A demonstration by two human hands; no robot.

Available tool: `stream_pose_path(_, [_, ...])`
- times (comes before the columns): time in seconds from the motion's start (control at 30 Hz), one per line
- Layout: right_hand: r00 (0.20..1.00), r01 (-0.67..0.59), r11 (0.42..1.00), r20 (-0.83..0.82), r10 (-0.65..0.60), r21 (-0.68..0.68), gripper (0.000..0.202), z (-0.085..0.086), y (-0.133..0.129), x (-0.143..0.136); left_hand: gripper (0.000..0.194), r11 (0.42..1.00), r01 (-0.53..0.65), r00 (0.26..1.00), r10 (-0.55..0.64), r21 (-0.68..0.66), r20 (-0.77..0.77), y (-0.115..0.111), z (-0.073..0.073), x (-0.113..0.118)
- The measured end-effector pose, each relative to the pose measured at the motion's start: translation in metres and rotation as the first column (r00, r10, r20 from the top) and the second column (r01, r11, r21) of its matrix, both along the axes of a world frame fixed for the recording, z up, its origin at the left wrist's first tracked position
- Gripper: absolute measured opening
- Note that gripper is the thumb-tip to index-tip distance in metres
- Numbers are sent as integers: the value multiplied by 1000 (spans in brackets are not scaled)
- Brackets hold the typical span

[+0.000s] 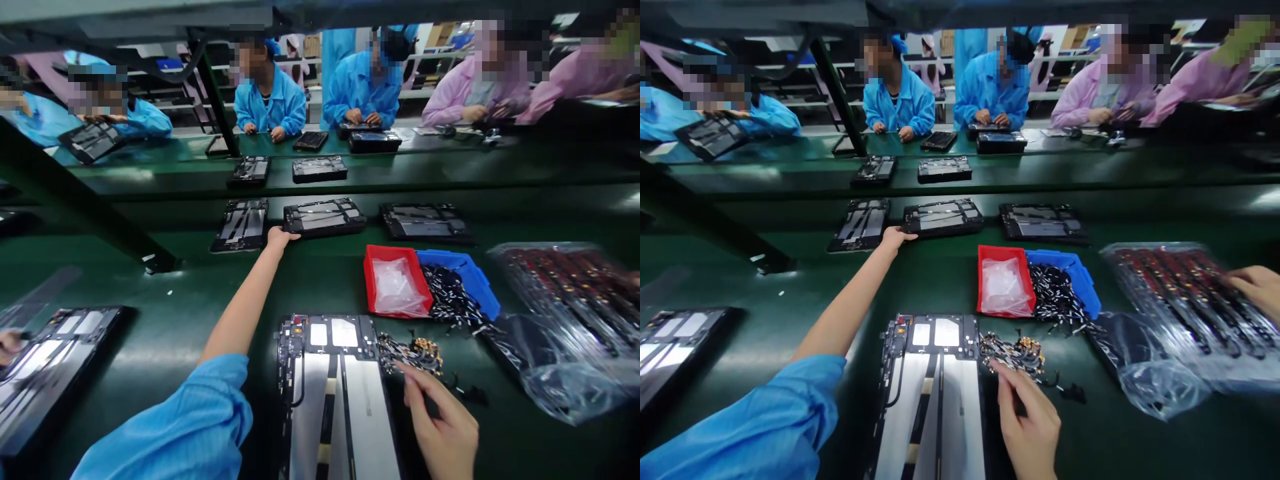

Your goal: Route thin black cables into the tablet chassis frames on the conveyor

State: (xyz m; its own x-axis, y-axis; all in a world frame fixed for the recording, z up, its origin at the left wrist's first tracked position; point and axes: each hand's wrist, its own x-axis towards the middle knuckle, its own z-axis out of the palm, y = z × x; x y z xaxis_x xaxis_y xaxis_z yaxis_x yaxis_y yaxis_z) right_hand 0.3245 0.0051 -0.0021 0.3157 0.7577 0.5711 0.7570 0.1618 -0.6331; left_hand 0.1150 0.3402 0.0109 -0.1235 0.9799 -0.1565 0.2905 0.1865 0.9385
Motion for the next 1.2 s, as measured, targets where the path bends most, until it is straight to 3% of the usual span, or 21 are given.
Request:
stream_pose_path(0.17, [998, -25, 999, -60, 24, -27, 19, -1, 0, 1, 36, 983, 102, 931, -41, -151, 363, -12, 9, 13])
stream_pose_path(0.33, [990, -48, 997, -136, 38, -68, 21, -6, 1, 0, 36, 976, 91, 832, 33, -196, 554, -36, 28, 38])
stream_pose_path(0.43, [985, -21, 993, -173, 0, -116, 23, -5, 2, 4, 29, 992, 6, 785, 76, -130, 615, -72, 48, 38])
stream_pose_path(0.53, [942, -70, 980, -335, 4, -185, 26, 11, 10, 3, 21, 997, -80, 739, 70, -16, 671, -136, 70, 18])
stream_pose_path(0.6, [825, -235, 948, -559, 79, -213, 41, 28, 21, -6, 33, 994, -96, 719, 35, 49, 695, -190, 79, 3])
stream_pose_path(0.7, [486, -527, 837, -861, 152, -150, 56, 57, 42, -33, 49, 985, -133, 707, 20, 106, 706, -272, 77, -8])
stream_pose_path(0.77, [318, -527, 848, -939, 130, -61, 49, 72, 50, -52, 51, 987, -143, 741, 56, 76, 669, -319, 63, -12])
stream_pose_path(0.87, [226, -420, 908, -966, 123, 17, 34, 86, 44, -65, 50, 996, -53, 845, 9, 67, 535, -368, 30, -34])
stream_pose_path(0.97, [228, -475, 878, -972, 61, -56, 30, 87, 24, -56, 31, 991, 83, 956, -108, 103, 274, -385, 2, -74])
stream_pose_path(1.07, [291, -598, 786, -956, 33, -155, 45, 73, 6, -41, 33, 984, -57, 969, 14, 169, 248, -375, -15, -97])
stream_pose_path(1.13, [438, -624, 742, -896, 75, -243, 52, 60, 0, -34, 48, 977, -150, 940, 93, 151, 329, -365, -22, -90])
stream_pose_path(1.2, [717, -488, 785, -689, 111, -382, 50, 48, -5, -29, 60, 991, -102, 924, 64, 84, 376, -360, -25, -70])
